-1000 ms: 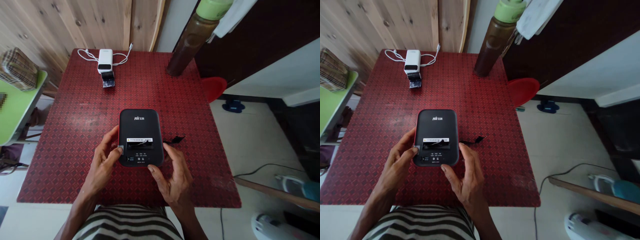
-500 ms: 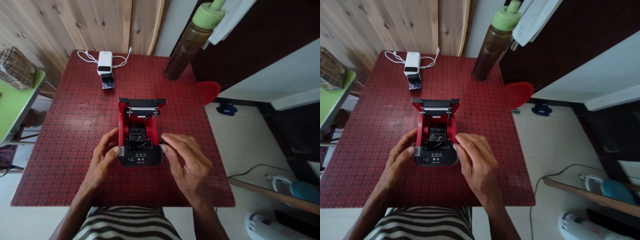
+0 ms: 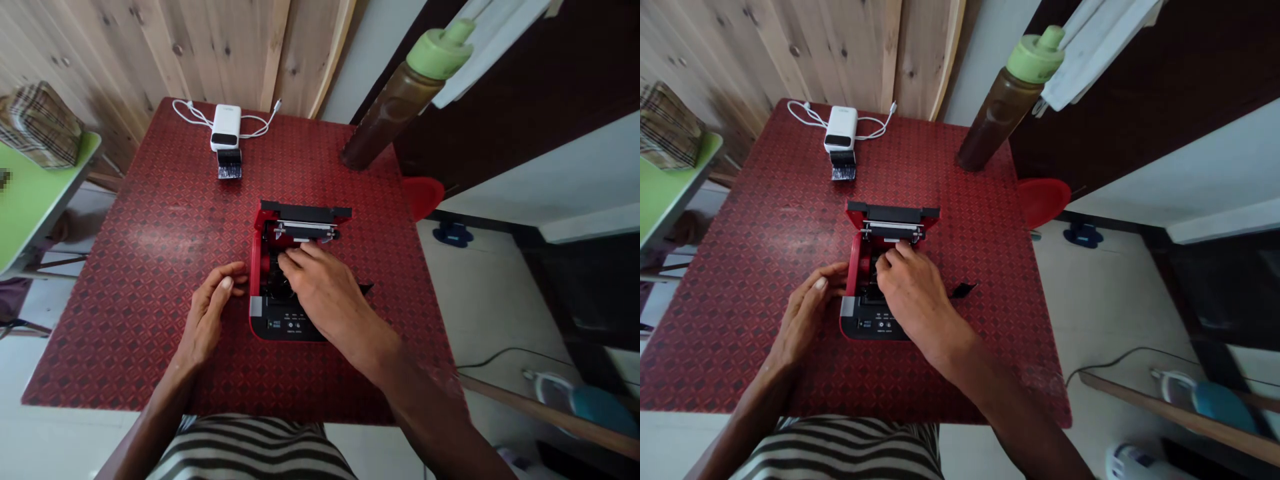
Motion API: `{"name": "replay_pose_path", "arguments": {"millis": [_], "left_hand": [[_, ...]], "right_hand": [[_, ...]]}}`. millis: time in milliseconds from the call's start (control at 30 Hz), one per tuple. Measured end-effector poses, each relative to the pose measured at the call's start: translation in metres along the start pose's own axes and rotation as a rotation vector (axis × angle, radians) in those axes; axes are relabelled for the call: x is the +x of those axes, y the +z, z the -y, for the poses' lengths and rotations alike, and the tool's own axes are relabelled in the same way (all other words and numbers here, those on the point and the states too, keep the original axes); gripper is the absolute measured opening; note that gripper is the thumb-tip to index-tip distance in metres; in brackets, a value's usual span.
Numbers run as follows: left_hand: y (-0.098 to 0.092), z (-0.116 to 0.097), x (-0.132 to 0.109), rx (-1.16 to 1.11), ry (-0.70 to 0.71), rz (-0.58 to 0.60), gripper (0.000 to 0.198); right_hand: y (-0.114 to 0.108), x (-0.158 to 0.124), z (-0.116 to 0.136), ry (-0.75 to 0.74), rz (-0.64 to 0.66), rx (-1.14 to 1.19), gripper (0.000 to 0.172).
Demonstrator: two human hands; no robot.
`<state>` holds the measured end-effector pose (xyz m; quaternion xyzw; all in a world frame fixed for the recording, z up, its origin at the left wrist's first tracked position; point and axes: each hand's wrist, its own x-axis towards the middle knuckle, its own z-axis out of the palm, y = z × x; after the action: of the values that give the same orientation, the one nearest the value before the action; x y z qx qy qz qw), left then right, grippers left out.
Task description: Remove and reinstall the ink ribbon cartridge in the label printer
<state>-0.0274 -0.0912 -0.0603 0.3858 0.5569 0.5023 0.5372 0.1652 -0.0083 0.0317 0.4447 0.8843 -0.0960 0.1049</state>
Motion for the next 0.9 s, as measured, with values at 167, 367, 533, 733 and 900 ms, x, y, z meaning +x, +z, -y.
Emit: {"name": "replay_pose_path", "arguments": {"millis": [167, 367, 533, 733, 900], "left_hand": [[-0.002, 0.001, 0.0, 0.021, -0.012, 0.006, 0.06], [-0.001, 0.0, -0.001, 0.015, -0.03, 0.004, 0.062], [-0.001, -0.003, -0.001, 0.024, -0.045, 0.015, 0.059], [0.001, -0.007, -0.001, 0.072, -0.032, 0.016, 0.057], [0.002, -0.009, 0.0, 0.079, -0.034, 0.019, 0.055]], "right_hand": [[-0.006, 0.008, 0.006, 0.049, 0.059, -0.004, 0.035], [-0.006, 0.022, 0.008, 0.036, 0.021, -0.051, 0.044], [-0.009, 0.019, 0.004, 0.0, 0.026, -0.043, 0.039], [-0.007, 0.008, 0.004, 0.052, -0.031, 0.003, 0.031], [0.0, 0.002, 0.005, 0.076, -0.135, 0.011, 0.025]]}}
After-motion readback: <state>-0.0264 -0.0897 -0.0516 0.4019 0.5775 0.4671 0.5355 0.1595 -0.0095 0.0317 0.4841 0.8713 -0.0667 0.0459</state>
